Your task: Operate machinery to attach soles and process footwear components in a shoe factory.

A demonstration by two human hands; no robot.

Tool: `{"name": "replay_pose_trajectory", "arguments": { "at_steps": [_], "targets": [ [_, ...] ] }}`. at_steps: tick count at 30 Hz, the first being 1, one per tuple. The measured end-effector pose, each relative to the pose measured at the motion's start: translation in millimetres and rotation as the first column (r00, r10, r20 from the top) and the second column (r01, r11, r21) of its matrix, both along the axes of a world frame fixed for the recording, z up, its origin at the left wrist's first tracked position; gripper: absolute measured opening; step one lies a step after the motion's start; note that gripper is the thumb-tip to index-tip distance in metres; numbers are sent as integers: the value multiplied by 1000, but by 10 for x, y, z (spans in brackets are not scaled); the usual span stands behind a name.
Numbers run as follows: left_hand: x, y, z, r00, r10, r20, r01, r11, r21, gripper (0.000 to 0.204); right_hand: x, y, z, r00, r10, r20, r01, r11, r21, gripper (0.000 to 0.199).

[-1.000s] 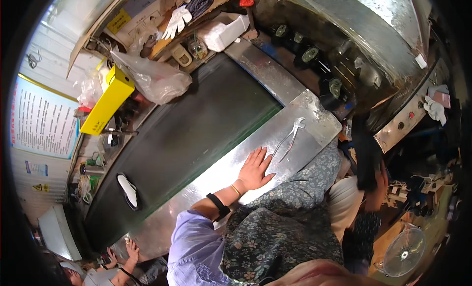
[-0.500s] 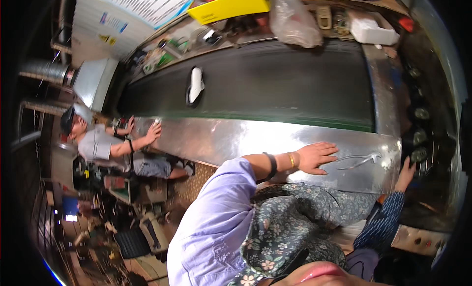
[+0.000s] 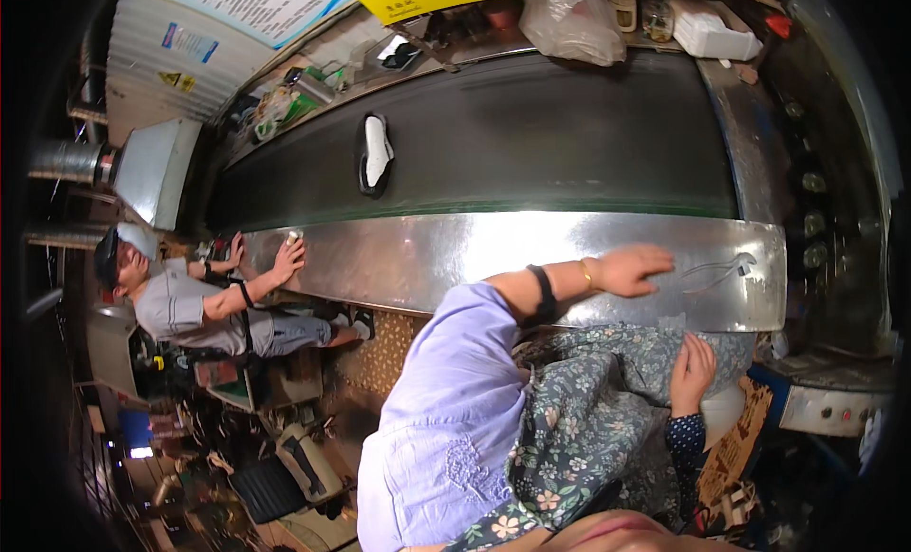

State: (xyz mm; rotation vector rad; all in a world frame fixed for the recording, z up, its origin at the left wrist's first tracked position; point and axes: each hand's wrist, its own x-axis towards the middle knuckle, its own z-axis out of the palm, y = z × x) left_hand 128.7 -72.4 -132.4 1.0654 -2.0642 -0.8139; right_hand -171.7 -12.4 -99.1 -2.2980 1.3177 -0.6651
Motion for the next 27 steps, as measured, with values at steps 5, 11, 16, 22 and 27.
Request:
{"name": "replay_pose_trajectory", "arguments": {
  "at_steps": [5,11,16,22,27],
  "targets": [
    [1592,335,160,754,653,72,-612,739,-283,32,-21,134,-57,1000,-14,-22,13,999,-35,22],
    [4367,1435,383,-395,725,564,-894,-164,-416,57,76,172,-140,995,-67,-77,62,996,-70,21],
    [5258,2067,81,-300,831,467,-866,-443,232,77,130,116,-124,995,-52,-85,40,991,-130,23],
    [5089,1645,-409,-218,947,236,-826,-307,472,65,197,216,32,986,-132,-98,128,991,-38,22],
    [4007,1244,-92,-33,994,-101,-868,22,496,41,210,108,99,993,-102,55,106,991,-79,19]
  ]
}}
